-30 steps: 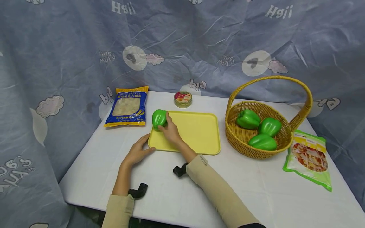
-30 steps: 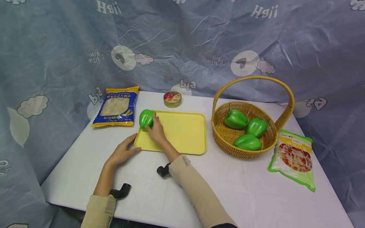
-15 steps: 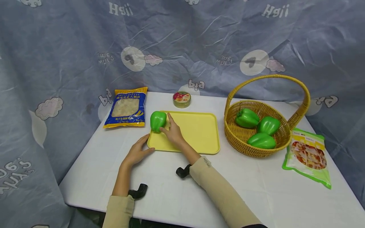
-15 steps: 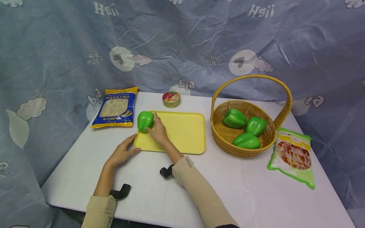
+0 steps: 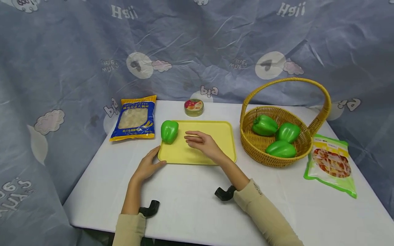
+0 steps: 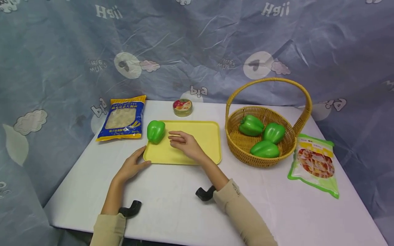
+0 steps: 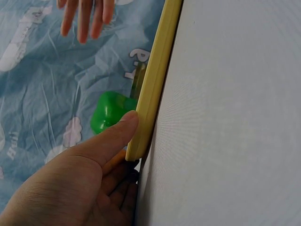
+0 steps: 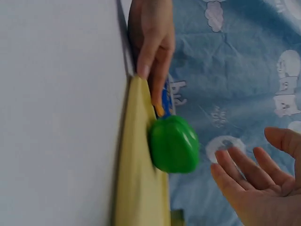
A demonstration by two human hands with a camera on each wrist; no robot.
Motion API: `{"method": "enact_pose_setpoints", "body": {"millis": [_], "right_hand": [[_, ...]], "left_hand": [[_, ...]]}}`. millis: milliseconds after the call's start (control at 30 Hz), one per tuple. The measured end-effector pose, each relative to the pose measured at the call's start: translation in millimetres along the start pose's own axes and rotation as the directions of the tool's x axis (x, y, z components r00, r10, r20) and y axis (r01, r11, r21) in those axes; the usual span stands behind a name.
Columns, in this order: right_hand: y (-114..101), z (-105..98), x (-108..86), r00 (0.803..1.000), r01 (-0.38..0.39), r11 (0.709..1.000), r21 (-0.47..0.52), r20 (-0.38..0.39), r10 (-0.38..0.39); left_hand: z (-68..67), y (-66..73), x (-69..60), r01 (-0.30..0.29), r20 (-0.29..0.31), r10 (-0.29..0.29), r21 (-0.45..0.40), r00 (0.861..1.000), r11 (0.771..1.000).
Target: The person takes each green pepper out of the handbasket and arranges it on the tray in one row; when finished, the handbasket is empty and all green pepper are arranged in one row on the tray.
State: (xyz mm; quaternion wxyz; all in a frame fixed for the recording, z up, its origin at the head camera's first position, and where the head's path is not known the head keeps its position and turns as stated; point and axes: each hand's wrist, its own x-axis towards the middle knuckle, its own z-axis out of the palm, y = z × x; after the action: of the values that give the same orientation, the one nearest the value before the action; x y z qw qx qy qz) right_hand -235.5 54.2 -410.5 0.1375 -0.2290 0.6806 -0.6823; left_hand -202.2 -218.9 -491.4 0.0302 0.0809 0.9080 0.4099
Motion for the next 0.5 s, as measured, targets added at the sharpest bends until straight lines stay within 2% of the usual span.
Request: {"method": "enact_pose_setpoints", "body": {"millis": [133, 233, 367, 500], "right_hand": [[-20.2, -29.8, -27.5, 0.996, 0.04, 0.999, -0.02, 0.086, -0.038], [-36.1, -54.8, -46.9, 0.993, 0.085, 0.996, -0.022, 0.089, -0.083], [-56.1, -88.0, -70.5, 0.988, 0.158, 0.986, -0.061, 0.009, -0.157], [-66.6, -123.9, -88.6, 0.97, 0.183, 0.97, -0.159, -0.129, -0.205]], "left_hand": [[-0.3, 0.8, -0.6, 0.004, -0.003, -0.004, -0.003, 1.0, 1.0], [-0.5, 1.6, -1.0, 0.015, 0.0, -0.015, -0.013, 1.0, 1.0], [-0.4, 1.2, -1.1, 0.025, 0.008, -0.025, -0.007, 1.0, 1.0], [0.1, 1.5, -0.4, 0.019, 0.012, -0.019, -0.007, 1.0, 1.0]]}}
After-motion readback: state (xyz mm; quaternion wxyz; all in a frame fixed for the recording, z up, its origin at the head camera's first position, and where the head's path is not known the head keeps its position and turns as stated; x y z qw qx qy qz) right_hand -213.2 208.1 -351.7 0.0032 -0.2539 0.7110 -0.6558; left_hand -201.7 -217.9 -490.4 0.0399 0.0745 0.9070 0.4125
